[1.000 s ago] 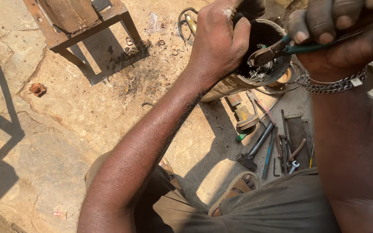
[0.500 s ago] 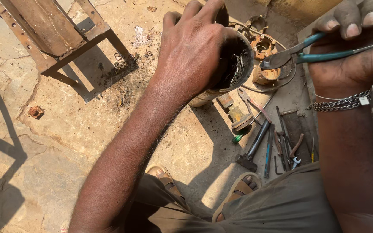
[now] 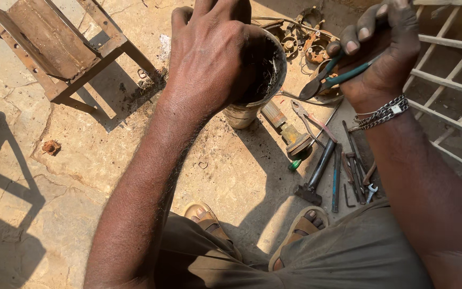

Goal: The person crouches on a concrete floor and uses pliers to pull and cut wire pieces out of a metal cylinder, dropping the wire into the container and working through the pieces one at a time. They reposition the cylinder and pick through scattered parts on the ground while cutting the wire by hand with the pliers.

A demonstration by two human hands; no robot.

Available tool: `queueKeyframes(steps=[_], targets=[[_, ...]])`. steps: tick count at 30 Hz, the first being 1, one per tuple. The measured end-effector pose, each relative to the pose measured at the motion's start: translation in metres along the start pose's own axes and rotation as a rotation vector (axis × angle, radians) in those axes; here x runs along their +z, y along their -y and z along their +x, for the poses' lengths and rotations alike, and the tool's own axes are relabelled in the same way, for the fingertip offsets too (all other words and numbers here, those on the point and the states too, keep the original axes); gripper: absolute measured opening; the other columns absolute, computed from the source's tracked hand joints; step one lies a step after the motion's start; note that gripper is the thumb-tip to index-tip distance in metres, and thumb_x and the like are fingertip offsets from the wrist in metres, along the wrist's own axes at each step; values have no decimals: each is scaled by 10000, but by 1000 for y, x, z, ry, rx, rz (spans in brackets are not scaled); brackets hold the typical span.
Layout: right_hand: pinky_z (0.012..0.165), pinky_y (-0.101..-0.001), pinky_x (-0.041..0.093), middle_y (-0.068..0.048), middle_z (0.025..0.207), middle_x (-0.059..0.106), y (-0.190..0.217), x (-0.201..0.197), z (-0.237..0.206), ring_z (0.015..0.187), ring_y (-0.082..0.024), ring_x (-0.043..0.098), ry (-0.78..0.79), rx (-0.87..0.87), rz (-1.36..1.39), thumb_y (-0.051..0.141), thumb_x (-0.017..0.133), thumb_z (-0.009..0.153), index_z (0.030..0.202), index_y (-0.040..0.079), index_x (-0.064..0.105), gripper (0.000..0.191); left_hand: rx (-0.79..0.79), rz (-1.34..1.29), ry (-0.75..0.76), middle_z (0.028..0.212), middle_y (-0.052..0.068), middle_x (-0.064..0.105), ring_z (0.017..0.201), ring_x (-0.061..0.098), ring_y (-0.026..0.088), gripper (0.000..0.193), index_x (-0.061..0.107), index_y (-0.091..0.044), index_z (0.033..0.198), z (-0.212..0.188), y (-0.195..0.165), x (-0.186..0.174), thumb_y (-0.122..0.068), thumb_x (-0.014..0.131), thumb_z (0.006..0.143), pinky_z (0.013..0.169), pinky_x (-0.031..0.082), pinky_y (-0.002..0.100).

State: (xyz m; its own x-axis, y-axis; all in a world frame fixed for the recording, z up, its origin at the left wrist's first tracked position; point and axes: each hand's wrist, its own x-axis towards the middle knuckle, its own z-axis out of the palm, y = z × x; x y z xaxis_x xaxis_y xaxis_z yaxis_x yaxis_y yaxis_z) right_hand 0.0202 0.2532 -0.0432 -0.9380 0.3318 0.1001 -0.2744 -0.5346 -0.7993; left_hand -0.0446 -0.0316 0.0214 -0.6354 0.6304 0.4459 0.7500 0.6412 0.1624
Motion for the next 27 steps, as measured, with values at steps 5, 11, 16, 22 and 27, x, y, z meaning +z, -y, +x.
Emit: queueKeyframes(steps=[5, 11, 16, 22, 27], targets=[[584, -430, 599, 14, 706, 524, -81, -2, -8, 584, -144, 566, -305, 243, -79, 347, 648, 1033, 913, 143, 533, 263, 31, -111, -3, 1368, 76, 589, 1307, 501, 291, 363, 826, -238, 1194, 2, 5, 0, -127, 825, 849, 998, 416, 563], [501, -365, 516, 10, 716, 513, -187, -14, -47, 513, -128, 506, -479, 360, -355, 289, 599, 1051, 977, 74, 598, 227, 21, -131, 68, 1320, 94, 584, 1239, 502, 343, 484, 841, -191, 1076, 6, 0, -7, -153, 877, 594, 984, 442, 615], [714, -313, 524, -22, 925, 685, -227, -17, -81, 799, -117, 628, -419, 416, -675, 232, 614, 1039, 1159, 33, 661, 237, -15, -54, 188, 1242, 64, 595, 1202, 550, 288, 250, 834, -166, 958, 6, -2, -10, -149, 894, 716, 1051, 436, 617], [865, -327, 537, -87, 1119, 754, -206, -32, -68, 1018, -193, 712, -164, 313, -1027, 233, 758, 959, 1189, 45, 715, 300, 75, -318, 37, 1169, 145, 594, 1119, 606, 348, 462, 800, -60, 1082, 5, 9, -3, -188, 886, 648, 976, 524, 494], [965, -393, 576, -139, 1118, 772, -151, -81, -38, 1071, -265, 732, -271, 361, -1510, 232, 717, 891, 1174, 81, 720, 321, 70, -584, -71, 1050, 159, 595, 971, 666, 318, 296, 630, -19, 1101, 2, 15, -4, -192, 812, 945, 838, 555, 427]])
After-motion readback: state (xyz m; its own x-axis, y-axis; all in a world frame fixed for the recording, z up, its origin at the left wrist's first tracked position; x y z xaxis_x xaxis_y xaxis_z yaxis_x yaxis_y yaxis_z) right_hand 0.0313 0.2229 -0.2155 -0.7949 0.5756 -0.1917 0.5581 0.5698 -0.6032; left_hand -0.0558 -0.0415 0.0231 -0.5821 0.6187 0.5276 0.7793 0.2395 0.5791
